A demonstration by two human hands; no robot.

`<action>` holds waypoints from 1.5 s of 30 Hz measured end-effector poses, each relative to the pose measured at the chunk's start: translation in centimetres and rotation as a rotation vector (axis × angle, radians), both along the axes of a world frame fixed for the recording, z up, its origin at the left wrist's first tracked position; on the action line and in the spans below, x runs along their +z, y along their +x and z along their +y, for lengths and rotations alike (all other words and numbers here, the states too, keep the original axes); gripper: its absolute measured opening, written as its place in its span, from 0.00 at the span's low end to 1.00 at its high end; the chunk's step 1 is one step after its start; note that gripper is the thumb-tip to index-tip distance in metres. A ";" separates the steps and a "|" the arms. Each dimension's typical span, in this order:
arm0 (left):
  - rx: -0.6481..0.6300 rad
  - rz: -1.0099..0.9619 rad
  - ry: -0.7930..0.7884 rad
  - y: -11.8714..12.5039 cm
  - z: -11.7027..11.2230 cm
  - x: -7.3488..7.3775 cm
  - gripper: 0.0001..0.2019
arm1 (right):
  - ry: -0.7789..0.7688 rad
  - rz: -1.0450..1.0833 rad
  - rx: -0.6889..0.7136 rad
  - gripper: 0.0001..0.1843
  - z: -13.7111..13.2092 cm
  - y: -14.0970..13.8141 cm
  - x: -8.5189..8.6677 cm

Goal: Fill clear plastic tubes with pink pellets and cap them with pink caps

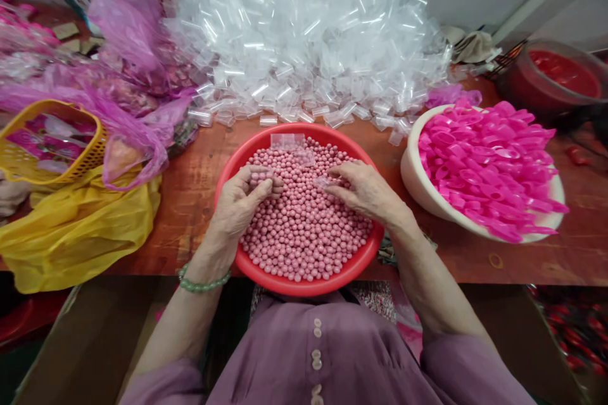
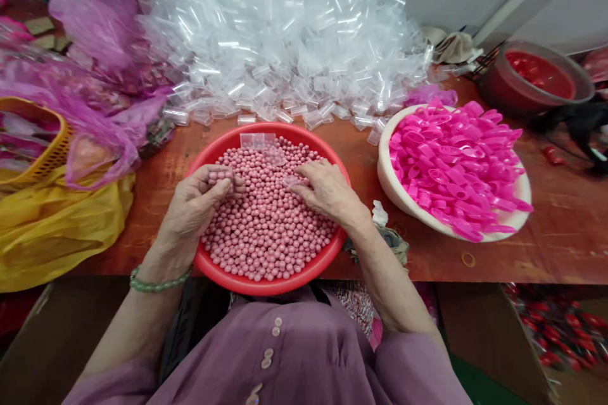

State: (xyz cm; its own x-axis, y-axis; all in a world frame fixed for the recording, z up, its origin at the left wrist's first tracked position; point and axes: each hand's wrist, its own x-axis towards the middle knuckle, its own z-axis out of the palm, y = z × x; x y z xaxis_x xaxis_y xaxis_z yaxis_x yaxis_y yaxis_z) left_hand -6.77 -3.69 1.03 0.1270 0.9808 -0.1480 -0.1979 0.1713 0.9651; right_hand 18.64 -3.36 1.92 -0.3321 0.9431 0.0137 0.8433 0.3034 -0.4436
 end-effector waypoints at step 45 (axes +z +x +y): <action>-0.900 0.307 0.360 6.2 4.3 0.2 0.09 | -0.059 -0.496 -0.943 0.32 -1.8 18.3 1.9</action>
State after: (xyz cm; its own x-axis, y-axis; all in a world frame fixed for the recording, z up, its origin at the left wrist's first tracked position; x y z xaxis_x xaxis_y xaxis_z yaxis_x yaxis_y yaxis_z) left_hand -0.59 0.61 1.22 0.8462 0.5326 -0.0134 0.1262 -0.1759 0.9763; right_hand 36.98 -5.12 3.82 0.5761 0.8170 0.0233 0.8168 -0.5766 0.0215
